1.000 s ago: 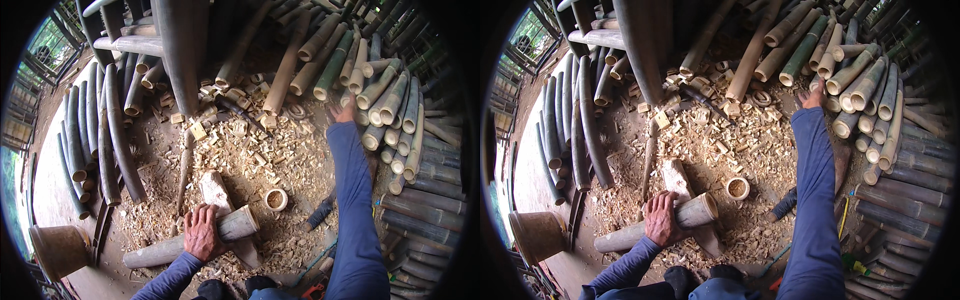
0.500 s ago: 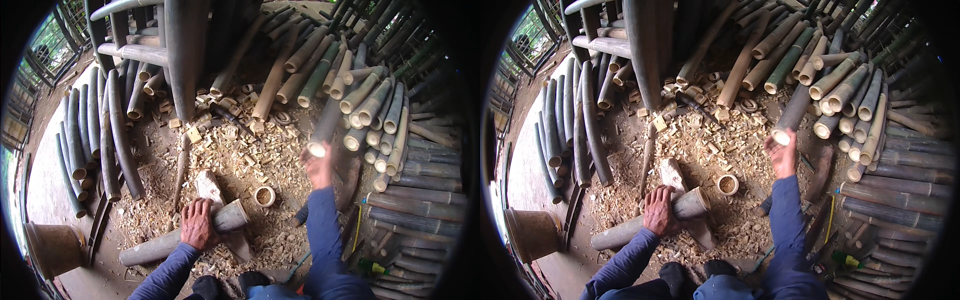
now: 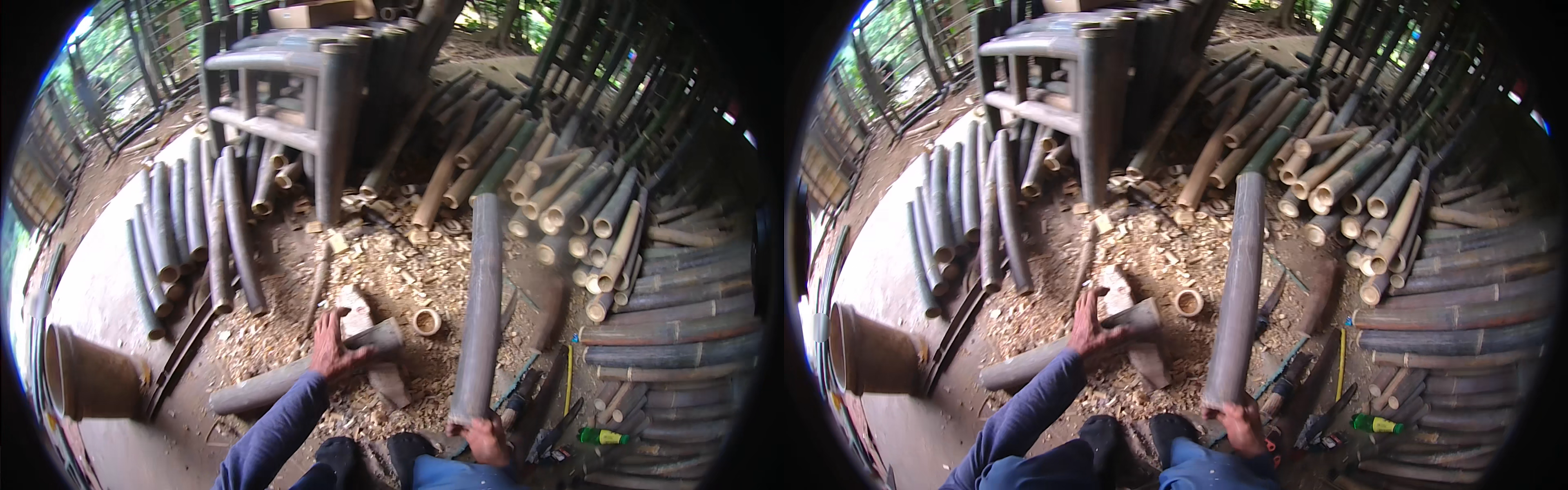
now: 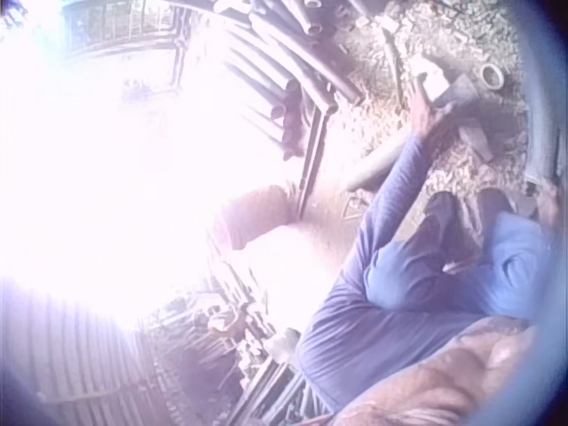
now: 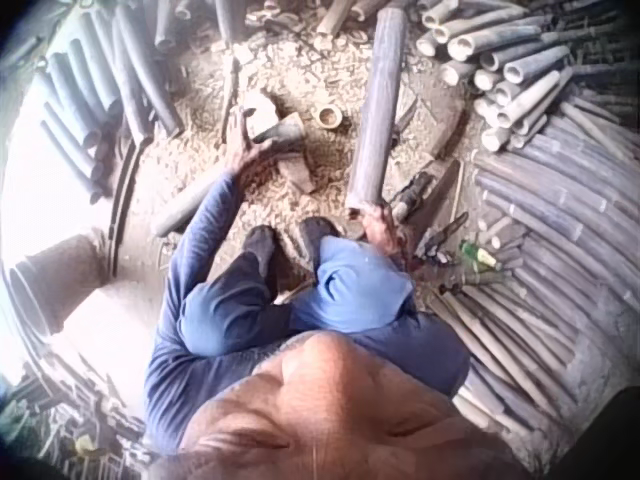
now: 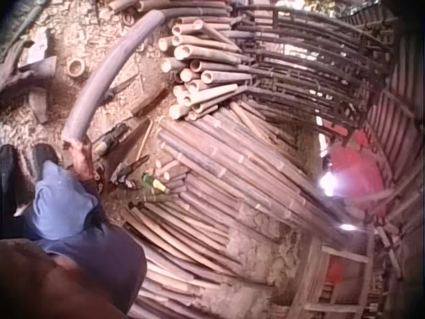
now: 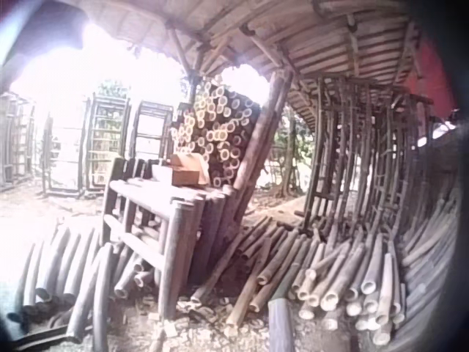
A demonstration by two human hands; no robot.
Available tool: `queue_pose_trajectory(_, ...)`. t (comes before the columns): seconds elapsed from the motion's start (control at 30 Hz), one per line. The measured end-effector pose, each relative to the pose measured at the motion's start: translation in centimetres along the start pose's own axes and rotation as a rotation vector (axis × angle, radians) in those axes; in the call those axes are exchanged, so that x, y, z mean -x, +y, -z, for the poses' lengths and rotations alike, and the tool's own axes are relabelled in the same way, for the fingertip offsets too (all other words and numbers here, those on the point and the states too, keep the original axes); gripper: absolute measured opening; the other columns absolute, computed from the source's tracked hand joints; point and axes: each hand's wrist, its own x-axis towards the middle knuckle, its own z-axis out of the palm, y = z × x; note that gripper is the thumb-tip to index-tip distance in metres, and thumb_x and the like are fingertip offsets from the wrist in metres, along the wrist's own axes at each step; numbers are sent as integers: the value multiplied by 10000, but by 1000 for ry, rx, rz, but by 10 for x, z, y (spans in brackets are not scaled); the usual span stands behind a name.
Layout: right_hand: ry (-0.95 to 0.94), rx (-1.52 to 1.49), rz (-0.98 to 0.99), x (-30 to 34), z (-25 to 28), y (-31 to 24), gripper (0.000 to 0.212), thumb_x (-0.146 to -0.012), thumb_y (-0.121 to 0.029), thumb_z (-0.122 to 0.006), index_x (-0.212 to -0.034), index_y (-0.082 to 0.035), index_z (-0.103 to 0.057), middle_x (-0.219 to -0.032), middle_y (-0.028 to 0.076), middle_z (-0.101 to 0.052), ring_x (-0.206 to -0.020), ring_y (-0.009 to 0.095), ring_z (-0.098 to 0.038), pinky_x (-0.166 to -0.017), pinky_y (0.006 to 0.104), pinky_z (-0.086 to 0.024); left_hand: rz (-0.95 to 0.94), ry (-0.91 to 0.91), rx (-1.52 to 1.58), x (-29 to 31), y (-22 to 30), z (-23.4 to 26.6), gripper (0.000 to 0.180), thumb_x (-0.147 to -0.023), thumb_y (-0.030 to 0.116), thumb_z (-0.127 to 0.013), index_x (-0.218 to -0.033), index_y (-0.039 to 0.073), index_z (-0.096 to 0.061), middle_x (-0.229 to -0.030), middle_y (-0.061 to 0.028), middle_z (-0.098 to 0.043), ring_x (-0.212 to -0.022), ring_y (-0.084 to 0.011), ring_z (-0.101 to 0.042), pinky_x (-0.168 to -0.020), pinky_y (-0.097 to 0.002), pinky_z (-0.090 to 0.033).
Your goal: The person cuts a bamboo pole into smaller sections using a hand saw and a knife. They place the cut pieces aside and continue processing additional bamboo poles.
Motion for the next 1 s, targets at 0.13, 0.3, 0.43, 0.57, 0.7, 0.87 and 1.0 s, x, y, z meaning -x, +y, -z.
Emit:
queue_pose_trajectory(0.13, -117, 325, 11, 37, 8, -28, 616, -766, -289, -721, -1258, 44, -559, -1037, 134, -667, -899, 213, -663, -815, 353, -538, 237, 172, 801, 12, 31, 52, 754, -825, 384, -833, -1411, 81, -468, -1301, -145, -588, -1252, -270, -557, -1020, -428, -486)
queue_pose_trajectory(0.3, -159, 565, -9, 48, -30, -84, 703, -673, -279, -770, -1274, 22, -564, -1064, 123, -651, -938, 194, -617, -855, 335, -500, 217, 321, 1246, 59, 23, 137, 924, -895, 685, -608, -1592, 210, -229, -1524, -189, -385, -1379, -362, -454, -1065, -600, -450)
queue_pose_trajectory(0.43, -335, 778, -49, 13, -33, -90, 739, -641, -302, -795, -1268, 20, -572, -1072, 114, -650, -965, 185, -617, -859, 333, -506, 259, 527, 1508, 121, 2, 175, 1013, -860, 760, -581, -1616, 226, -169, -1646, -237, -201, -1470, -452, -314, -1113, -690, -339)
queue_pose_trajectory(0.57, -495, 648, -197, -45, -38, -61, 768, -638, -319, -825, -1284, 12, -573, -1116, 84, -648, -1048, 191, -611, -956, 328, -480, 676, 1010, 1381, 231, -104, 146, 912, -796, 671, -717, -1544, 290, -359, -1568, -136, -361, -1393, -379, -399, -1082, -591, -390)
queue_pose_trajectory(0.7, -605, 820, 2, -101, -39, -35, 842, -631, -388, -851, -1325, -19, -551, -1185, 133, -639, -1157, 276, -600, -1054, 408, -447, 908, 1133, 1070, 270, -94, 129, 782, -829, 558, -753, -1440, 164, -464, -1413, -110, -493, -1244, -287, -518, -963, -547, -483)
queue_pose_trajectory(0.87, -71, 579, 120, -128, -52, -16, 697, -848, -283, -787, -1414, -20, -477, -1161, 169, -670, -1022, 192, -648, -884, 276, -521, 1045, 1002, 699, 276, -106, 131, 602, -819, 485, -799, -1164, 7, -676, -1069, -102, -666, -998, -222, -619, -883, -435, -510)
queue_pose_trajectory(1.0, -66, 787, 229, -124, -39, 7, 528, -991, -269, -652, -1426, -22, -482, -1254, 194, -654, -1155, 241, -613, -987, 371, -477, 1071, 902, 151, 272, -138, 156, 581, -797, 488, -802, -1049, -28, -713, -1053, -193, -704, -996, -301, -658, -943, -412, -497)
